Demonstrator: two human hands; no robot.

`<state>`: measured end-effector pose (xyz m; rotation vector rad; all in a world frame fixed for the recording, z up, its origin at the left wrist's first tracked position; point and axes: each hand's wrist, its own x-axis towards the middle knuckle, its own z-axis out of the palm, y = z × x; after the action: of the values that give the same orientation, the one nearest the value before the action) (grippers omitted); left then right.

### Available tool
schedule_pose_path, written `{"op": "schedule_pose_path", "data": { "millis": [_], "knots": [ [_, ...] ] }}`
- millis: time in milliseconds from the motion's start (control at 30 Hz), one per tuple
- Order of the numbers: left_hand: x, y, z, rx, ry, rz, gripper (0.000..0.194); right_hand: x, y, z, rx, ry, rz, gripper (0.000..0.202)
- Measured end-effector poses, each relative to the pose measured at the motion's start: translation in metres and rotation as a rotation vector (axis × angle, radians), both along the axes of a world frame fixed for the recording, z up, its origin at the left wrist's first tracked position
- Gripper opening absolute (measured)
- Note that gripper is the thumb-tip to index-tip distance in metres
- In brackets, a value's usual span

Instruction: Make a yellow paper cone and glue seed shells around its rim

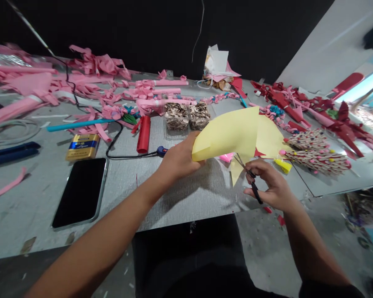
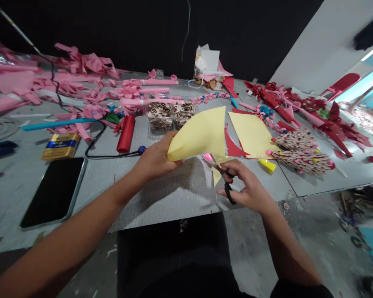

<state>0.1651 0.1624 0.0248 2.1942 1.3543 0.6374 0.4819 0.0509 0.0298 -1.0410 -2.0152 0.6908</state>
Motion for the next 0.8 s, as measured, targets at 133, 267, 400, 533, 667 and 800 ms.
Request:
{"op": "schedule_pose_path", "data": {
  "millis": [133,267,400,533,667,800],
  "knots": [
    [-0.001,0.000,0.001,0.012,0.007,0.017,0.082,0.002,-0.001,-0.006,0.052,-0.032,-0.006,0.067],
    [-0.001,0.001,-0.001,-0.003,0.030,0.023,0.083,0.001,-0.001,-0.010,0.086,-0.049,-0.059,0.064],
    [0.000,0.001,-0.001,-0.005,0.040,0.001,0.083,0.000,-0.001,-0.014,0.082,-0.032,-0.091,0.061],
    [0.001,0.000,-0.001,0.012,0.019,-0.025,0.081,-0.005,0.001,-0.018,0.078,0.011,-0.086,0.060],
    [0.001,-0.001,0.000,-0.013,0.030,-0.022,0.080,-0.011,0.002,-0.016,0.062,0.032,-0.074,0.059],
    [0.001,-0.001,0.000,-0.011,0.050,-0.028,0.077,-0.012,0.003,-0.013,0.066,0.039,-0.084,0.057]
  ]
}}
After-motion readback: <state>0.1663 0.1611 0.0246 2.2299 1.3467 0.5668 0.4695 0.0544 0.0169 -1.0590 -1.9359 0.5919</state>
